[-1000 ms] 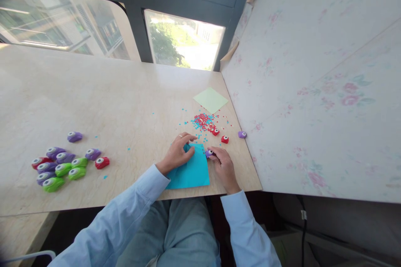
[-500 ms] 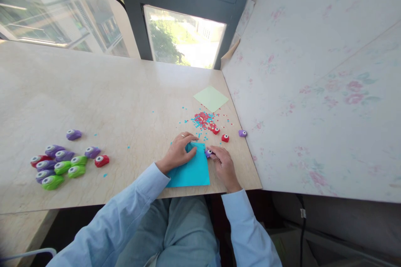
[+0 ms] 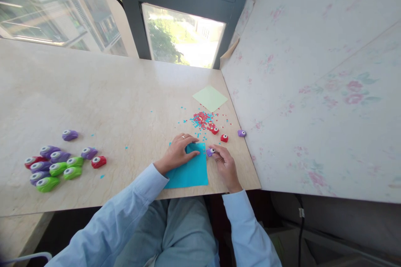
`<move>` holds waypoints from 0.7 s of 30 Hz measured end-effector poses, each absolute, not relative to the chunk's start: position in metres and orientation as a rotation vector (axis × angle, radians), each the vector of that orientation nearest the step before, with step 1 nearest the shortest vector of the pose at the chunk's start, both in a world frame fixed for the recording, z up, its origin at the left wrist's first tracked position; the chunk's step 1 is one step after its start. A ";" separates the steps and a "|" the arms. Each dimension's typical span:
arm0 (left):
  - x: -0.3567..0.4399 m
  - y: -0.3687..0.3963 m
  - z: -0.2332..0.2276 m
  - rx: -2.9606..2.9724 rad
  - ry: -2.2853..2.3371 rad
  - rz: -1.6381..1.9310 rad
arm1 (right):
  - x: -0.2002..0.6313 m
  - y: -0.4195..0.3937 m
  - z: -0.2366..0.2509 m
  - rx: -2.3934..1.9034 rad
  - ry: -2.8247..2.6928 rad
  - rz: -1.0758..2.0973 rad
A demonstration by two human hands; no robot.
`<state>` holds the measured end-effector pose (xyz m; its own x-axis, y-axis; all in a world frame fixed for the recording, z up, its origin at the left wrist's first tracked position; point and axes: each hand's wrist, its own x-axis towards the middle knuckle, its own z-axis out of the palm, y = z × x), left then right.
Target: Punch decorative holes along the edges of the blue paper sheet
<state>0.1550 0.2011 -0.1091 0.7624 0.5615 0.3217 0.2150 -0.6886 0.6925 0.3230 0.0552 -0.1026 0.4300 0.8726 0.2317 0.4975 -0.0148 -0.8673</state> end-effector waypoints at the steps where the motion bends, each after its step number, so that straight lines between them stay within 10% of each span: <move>1: 0.155 0.201 -0.109 2.297 0.577 0.701 | 0.323 0.055 -0.103 -1.664 -1.215 0.456; 21: 0.155 0.201 -0.102 2.308 0.595 0.664 | 0.326 0.058 -0.106 -1.613 -1.360 0.380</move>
<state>0.1547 0.2006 -0.1023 0.7681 0.5668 0.2980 0.2346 -0.6820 0.6927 0.3261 0.0577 -0.1064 0.3310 0.8852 0.3270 0.5870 0.0782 -0.8058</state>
